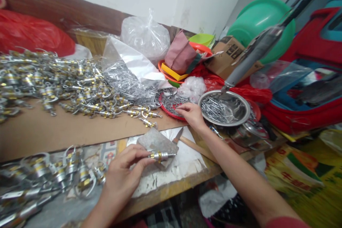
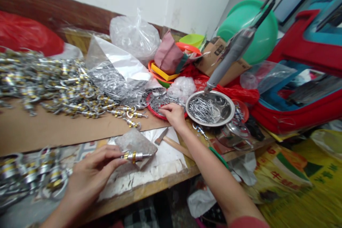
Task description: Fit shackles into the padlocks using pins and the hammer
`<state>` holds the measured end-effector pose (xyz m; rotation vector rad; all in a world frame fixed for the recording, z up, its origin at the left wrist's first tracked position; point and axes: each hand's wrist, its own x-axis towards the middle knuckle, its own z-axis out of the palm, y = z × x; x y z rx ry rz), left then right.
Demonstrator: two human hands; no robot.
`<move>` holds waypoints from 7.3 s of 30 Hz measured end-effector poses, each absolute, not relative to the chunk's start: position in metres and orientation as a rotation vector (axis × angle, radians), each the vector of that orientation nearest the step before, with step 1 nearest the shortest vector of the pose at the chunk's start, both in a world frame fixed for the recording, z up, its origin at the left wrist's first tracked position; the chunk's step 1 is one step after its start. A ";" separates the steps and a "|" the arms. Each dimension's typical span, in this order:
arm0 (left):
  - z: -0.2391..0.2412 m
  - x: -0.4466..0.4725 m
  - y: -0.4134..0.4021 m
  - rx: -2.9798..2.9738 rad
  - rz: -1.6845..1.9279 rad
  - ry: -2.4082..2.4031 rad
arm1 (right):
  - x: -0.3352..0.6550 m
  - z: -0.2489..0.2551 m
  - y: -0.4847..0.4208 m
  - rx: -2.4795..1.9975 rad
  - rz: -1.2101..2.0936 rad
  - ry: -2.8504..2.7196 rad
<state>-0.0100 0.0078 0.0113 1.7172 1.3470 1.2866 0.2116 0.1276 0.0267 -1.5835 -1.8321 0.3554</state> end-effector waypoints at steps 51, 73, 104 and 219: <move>0.040 -0.022 0.001 1.351 0.853 1.266 | 0.162 0.026 -0.004 -0.802 0.255 -2.046; 0.021 -0.017 0.016 0.816 0.930 1.008 | 0.192 0.024 0.173 -2.126 0.117 -2.198; 0.019 -0.023 0.025 0.841 0.839 0.883 | 0.149 0.030 0.001 -1.062 0.279 -2.404; 0.045 -0.020 0.010 1.776 1.043 1.311 | 0.170 0.030 0.011 -0.624 -0.135 -2.194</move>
